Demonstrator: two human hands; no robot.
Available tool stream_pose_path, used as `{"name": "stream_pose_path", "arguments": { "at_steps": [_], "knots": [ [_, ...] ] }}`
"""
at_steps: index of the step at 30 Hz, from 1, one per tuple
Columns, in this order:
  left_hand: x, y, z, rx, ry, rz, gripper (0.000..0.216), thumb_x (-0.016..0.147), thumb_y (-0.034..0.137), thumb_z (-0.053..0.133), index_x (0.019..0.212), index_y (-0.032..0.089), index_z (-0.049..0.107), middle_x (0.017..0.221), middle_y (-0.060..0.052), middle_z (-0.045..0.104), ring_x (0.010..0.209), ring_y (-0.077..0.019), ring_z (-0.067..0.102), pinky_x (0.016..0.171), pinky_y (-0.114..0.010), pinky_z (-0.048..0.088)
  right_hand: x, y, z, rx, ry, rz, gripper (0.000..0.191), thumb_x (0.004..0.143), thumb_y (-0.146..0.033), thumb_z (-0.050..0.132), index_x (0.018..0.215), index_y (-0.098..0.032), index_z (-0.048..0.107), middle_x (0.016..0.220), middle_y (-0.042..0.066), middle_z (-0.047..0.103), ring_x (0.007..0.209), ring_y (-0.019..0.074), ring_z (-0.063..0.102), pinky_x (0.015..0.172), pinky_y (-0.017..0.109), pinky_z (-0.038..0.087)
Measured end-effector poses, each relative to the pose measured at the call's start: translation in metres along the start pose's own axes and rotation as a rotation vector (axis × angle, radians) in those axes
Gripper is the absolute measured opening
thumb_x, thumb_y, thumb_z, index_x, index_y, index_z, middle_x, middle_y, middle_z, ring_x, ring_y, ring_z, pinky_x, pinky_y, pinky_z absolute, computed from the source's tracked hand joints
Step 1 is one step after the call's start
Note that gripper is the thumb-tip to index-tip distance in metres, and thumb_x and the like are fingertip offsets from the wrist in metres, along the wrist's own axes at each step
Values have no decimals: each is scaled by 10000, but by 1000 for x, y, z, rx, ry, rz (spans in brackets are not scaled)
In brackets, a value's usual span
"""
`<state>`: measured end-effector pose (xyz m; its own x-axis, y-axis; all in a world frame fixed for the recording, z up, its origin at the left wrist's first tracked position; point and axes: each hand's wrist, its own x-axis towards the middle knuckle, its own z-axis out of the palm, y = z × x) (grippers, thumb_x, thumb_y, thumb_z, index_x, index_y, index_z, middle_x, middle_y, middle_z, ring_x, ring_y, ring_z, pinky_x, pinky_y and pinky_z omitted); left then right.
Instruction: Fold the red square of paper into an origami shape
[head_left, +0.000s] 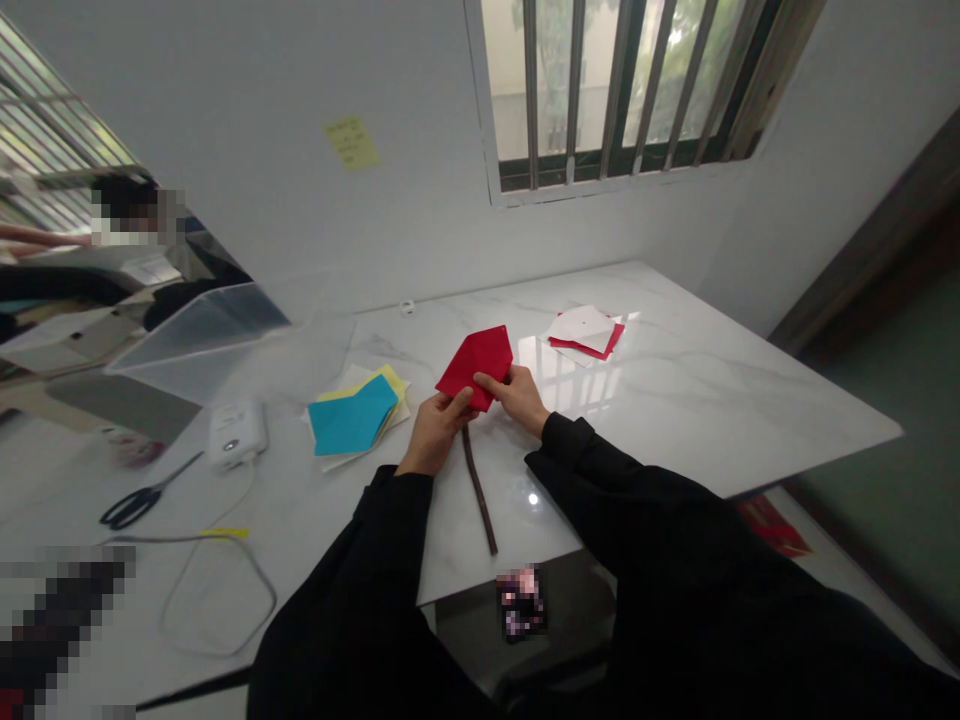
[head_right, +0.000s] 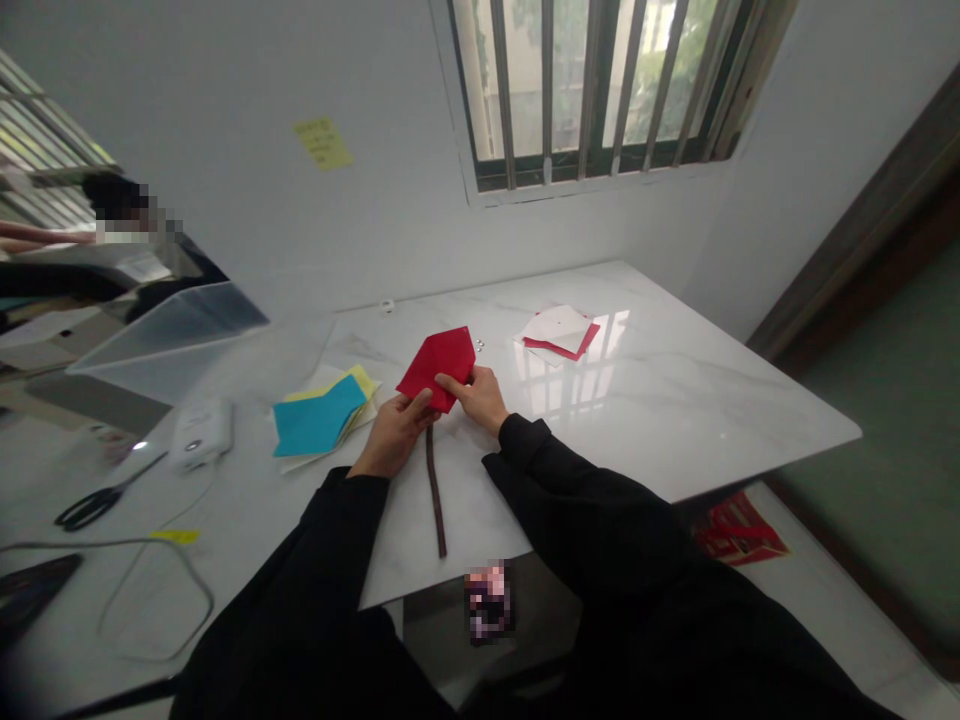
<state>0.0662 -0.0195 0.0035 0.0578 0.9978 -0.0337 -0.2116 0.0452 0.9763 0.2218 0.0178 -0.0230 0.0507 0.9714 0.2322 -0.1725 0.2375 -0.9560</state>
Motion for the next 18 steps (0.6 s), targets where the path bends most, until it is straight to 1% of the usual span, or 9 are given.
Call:
{"name": "stream_pose_path", "arguments": {
  "at_steps": [3,6,9,14,18],
  "knots": [
    [-2,-2,2,67,-44,-7,548,598,458,976,975,117,769,966,-101,780,802,-189,694,801,-336,560,-2,-1,3,31,1,-15,455,737,-576,826,792,-137,716,759,55,719,648,139,591,602,262,482],
    [-2,-3,2,149,-78,-1,486,623,458,958,922,122,772,892,-102,775,766,-202,690,811,-372,568,-3,-3,5,69,16,-5,449,729,-567,829,799,-137,721,770,61,728,659,145,607,618,269,493],
    [-2,-3,1,209,-65,21,448,640,442,948,905,125,774,845,-97,769,748,-204,684,799,-375,565,-3,-5,4,68,27,5,440,714,-558,841,792,-140,725,764,58,727,660,147,610,626,272,497],
    [-1,-3,-2,225,-76,60,483,662,456,937,991,140,777,870,-86,777,775,-207,696,794,-364,562,-3,-9,1,25,86,33,430,697,-544,854,703,-147,688,695,42,677,612,135,568,590,266,460],
    [0,-1,-3,242,-71,56,476,650,469,942,945,142,762,853,-77,766,755,-201,689,779,-357,559,-5,-12,2,17,97,46,430,696,-543,851,699,-152,674,683,28,655,614,130,552,590,264,450]
  ]
}}
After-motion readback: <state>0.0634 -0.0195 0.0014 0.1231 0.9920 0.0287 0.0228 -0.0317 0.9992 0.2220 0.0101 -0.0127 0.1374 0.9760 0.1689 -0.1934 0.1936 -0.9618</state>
